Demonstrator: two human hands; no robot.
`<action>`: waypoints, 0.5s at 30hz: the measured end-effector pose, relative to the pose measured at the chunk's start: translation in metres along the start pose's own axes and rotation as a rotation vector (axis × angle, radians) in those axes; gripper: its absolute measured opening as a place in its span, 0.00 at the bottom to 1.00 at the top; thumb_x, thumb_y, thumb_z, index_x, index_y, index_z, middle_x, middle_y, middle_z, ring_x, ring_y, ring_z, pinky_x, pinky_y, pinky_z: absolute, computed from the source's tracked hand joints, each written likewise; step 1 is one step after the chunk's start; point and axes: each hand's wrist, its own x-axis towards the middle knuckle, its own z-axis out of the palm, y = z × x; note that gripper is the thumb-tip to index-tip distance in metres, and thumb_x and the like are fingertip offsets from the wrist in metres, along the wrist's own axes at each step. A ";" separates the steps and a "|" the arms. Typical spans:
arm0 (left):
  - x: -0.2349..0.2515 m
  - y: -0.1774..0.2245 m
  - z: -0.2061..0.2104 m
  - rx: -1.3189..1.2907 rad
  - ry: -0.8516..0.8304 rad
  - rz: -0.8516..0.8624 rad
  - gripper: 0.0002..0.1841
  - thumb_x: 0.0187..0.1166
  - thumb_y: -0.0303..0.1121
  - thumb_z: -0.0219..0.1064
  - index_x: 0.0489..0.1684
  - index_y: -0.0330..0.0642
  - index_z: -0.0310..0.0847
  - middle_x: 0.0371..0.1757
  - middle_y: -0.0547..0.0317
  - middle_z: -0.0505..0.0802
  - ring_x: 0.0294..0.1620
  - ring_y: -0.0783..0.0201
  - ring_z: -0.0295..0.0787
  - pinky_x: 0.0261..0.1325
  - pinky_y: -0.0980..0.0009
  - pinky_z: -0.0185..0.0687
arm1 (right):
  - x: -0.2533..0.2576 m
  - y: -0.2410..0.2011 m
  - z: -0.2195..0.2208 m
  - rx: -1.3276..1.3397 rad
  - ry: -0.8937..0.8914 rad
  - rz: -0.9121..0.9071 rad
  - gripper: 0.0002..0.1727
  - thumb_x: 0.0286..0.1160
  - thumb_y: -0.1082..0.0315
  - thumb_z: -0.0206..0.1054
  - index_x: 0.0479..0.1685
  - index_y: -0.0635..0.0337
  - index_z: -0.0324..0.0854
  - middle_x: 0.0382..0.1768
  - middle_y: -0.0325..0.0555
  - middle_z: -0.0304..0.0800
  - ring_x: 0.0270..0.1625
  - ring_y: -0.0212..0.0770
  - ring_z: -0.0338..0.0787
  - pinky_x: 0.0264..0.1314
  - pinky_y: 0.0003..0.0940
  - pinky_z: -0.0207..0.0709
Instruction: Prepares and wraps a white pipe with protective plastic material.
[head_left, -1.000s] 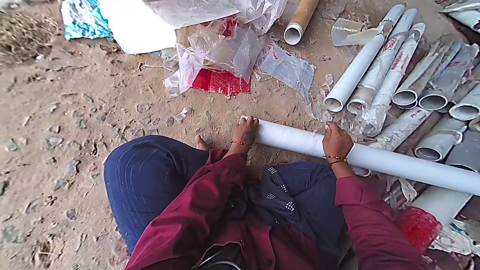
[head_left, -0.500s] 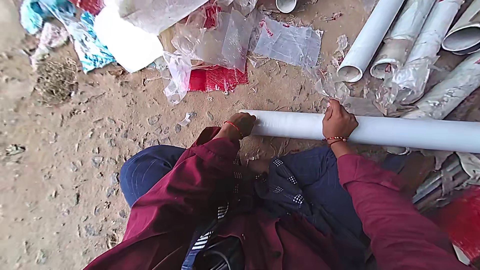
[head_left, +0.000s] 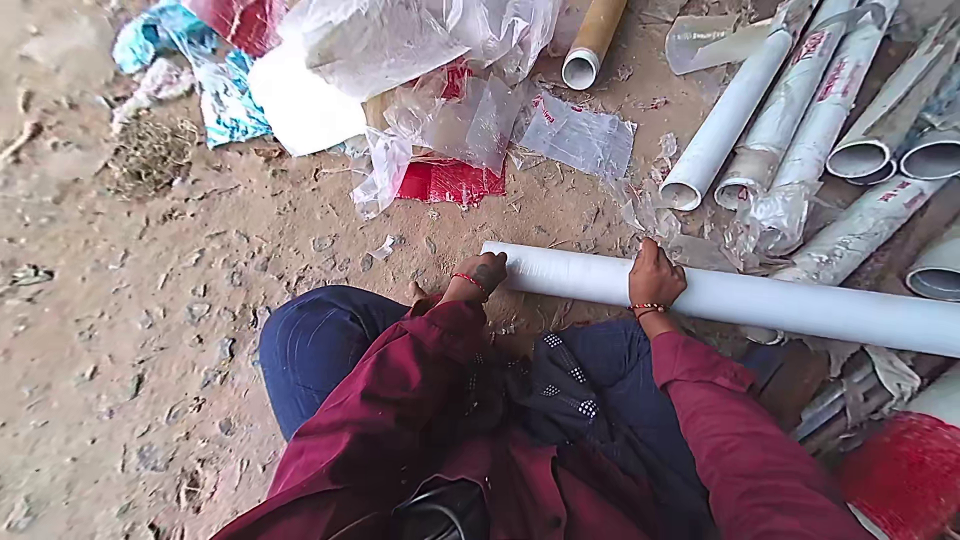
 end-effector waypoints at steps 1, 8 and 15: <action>0.003 -0.005 -0.007 -0.006 -0.005 -0.001 0.17 0.91 0.30 0.52 0.59 0.27 0.84 0.59 0.26 0.90 0.64 0.26 0.87 0.62 0.28 0.77 | -0.001 -0.006 0.000 0.008 0.016 -0.019 0.19 0.93 0.69 0.50 0.64 0.68 0.85 0.46 0.69 0.94 0.47 0.70 0.94 0.51 0.67 0.76; -0.013 -0.049 -0.069 -0.105 0.004 -0.409 0.16 0.90 0.26 0.55 0.66 0.24 0.81 0.70 0.26 0.85 0.76 0.30 0.80 0.74 0.31 0.73 | -0.017 -0.111 0.008 0.061 0.006 -0.145 0.17 0.88 0.74 0.53 0.61 0.67 0.86 0.42 0.65 0.95 0.46 0.65 0.96 0.50 0.62 0.78; -0.013 0.114 0.024 -0.464 0.543 -0.571 0.20 0.87 0.17 0.47 0.71 0.17 0.78 0.72 0.36 0.89 0.82 0.52 0.79 0.87 0.68 0.63 | -0.058 -0.120 0.052 0.032 0.310 -0.475 0.16 0.84 0.72 0.57 0.52 0.63 0.92 0.34 0.58 0.95 0.35 0.58 0.95 0.32 0.51 0.80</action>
